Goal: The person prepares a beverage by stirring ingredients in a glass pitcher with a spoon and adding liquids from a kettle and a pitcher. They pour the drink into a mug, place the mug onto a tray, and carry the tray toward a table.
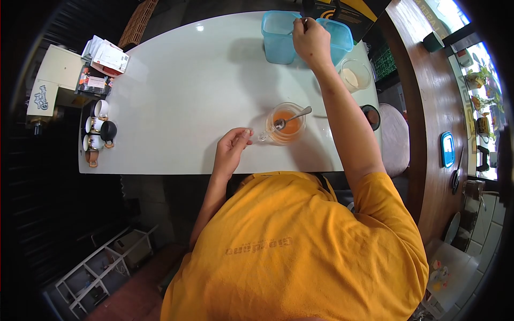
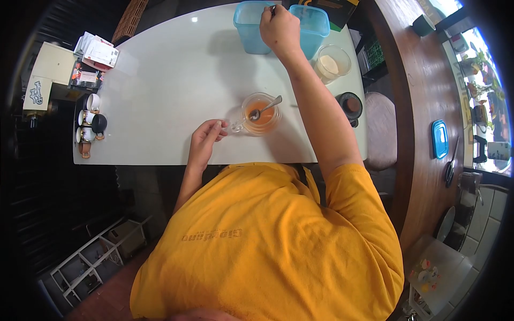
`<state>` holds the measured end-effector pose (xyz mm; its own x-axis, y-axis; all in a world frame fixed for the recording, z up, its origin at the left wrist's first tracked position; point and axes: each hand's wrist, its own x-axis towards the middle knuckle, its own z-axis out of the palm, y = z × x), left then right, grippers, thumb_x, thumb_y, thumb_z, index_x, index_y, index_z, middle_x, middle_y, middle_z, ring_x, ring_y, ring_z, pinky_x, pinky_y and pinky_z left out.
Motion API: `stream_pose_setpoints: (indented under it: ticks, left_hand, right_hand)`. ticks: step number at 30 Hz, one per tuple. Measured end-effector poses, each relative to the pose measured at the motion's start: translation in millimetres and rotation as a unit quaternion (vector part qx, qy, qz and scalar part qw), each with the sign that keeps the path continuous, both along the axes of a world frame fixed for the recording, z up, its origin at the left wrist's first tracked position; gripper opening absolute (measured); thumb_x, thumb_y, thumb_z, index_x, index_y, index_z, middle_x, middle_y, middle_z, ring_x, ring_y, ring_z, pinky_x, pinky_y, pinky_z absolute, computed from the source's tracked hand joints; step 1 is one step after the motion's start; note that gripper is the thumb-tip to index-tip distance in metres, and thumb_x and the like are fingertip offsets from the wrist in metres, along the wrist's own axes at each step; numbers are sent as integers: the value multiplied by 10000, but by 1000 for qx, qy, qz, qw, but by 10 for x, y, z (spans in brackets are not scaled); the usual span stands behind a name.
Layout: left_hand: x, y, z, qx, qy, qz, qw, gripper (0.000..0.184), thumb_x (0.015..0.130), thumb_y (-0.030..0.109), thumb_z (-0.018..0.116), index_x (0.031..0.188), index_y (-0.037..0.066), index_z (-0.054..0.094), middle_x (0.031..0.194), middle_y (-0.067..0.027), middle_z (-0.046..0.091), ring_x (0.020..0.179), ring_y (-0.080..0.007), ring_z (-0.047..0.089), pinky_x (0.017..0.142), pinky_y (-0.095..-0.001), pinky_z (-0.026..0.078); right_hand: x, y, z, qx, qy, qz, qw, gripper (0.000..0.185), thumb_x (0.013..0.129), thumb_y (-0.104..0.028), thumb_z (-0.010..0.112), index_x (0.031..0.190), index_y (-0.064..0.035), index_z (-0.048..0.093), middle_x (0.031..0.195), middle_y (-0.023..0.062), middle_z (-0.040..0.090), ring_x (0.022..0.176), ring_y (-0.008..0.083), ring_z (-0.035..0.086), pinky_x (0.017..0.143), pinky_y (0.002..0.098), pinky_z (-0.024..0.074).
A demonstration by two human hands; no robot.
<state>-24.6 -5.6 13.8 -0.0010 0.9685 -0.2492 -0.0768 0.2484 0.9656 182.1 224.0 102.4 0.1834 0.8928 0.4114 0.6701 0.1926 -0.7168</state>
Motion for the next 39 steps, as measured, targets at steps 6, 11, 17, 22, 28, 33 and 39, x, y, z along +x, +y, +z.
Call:
stream_pose_setpoints:
  ticks: [6, 11, 17, 22, 28, 33, 39]
  left_hand:
    - [-1, 12, -4, -7, 6, -4, 1000, 259, 950, 213, 579, 1088, -4, 611, 972, -47, 667, 819, -117, 601, 747, -247, 457]
    - [13, 27, 25, 18, -10, -25, 999, 263, 952, 203, 575, 1101, -13, 603, 971, -50, 665, 853, -114, 594, 776, -257, 465]
    - [62, 52, -80, 15, 4, -91, 996, 282, 957, 257, 546, 1114, 31, 609, 1019, -46, 652, 873, -110, 585, 783, -259, 453]
    - [121, 45, -29, 15, -13, -92, 996, 280, 961, 247, 536, 1123, 29, 607, 1015, -51, 651, 870, -109, 585, 785, -258, 456]
    - [43, 0, -7, 16, 4, -66, 998, 284, 970, 258, 515, 1113, 33, 613, 1010, -40, 653, 855, -103, 591, 759, -247, 443]
    - [10, 0, 20, 7, -21, -47, 999, 257, 963, 212, 560, 1109, 5, 604, 1001, -38, 649, 850, -108, 585, 798, -250, 463]
    - [9, 13, 35, 7, -19, -46, 999, 260, 961, 214, 563, 1106, 3, 607, 1001, -42, 648, 848, -114, 585, 793, -252, 465]
  right_hand:
    - [151, -129, 132, -8, 95, -34, 995, 329, 909, -301, 527, 930, -7, 673, 782, 82, 705, 758, 232, 666, 751, 325, 494]
    - [336, -165, 134, 35, 186, -43, 981, 269, 929, -236, 530, 952, -23, 693, 749, 29, 696, 640, 68, 592, 594, 237, 452]
    - [352, -182, 247, 35, 128, -54, 990, 286, 921, -273, 548, 934, -24, 689, 749, 54, 702, 659, 133, 636, 634, 276, 482]
    - [148, -40, 146, 9, 26, -23, 999, 342, 908, -316, 502, 880, -14, 660, 784, 127, 692, 801, 336, 656, 756, 389, 498]
    - [-41, 34, 61, -52, -43, -61, 996, 342, 893, -316, 484, 898, -25, 665, 840, 189, 673, 836, 395, 631, 767, 449, 495]
    - [-112, 49, 46, -57, -62, -57, 995, 343, 886, -316, 496, 901, -20, 668, 844, 201, 671, 841, 397, 634, 766, 458, 498]
    - [-114, 56, 24, -50, -54, -48, 996, 349, 885, -318, 499, 898, -12, 667, 839, 209, 669, 837, 402, 634, 767, 459, 499]
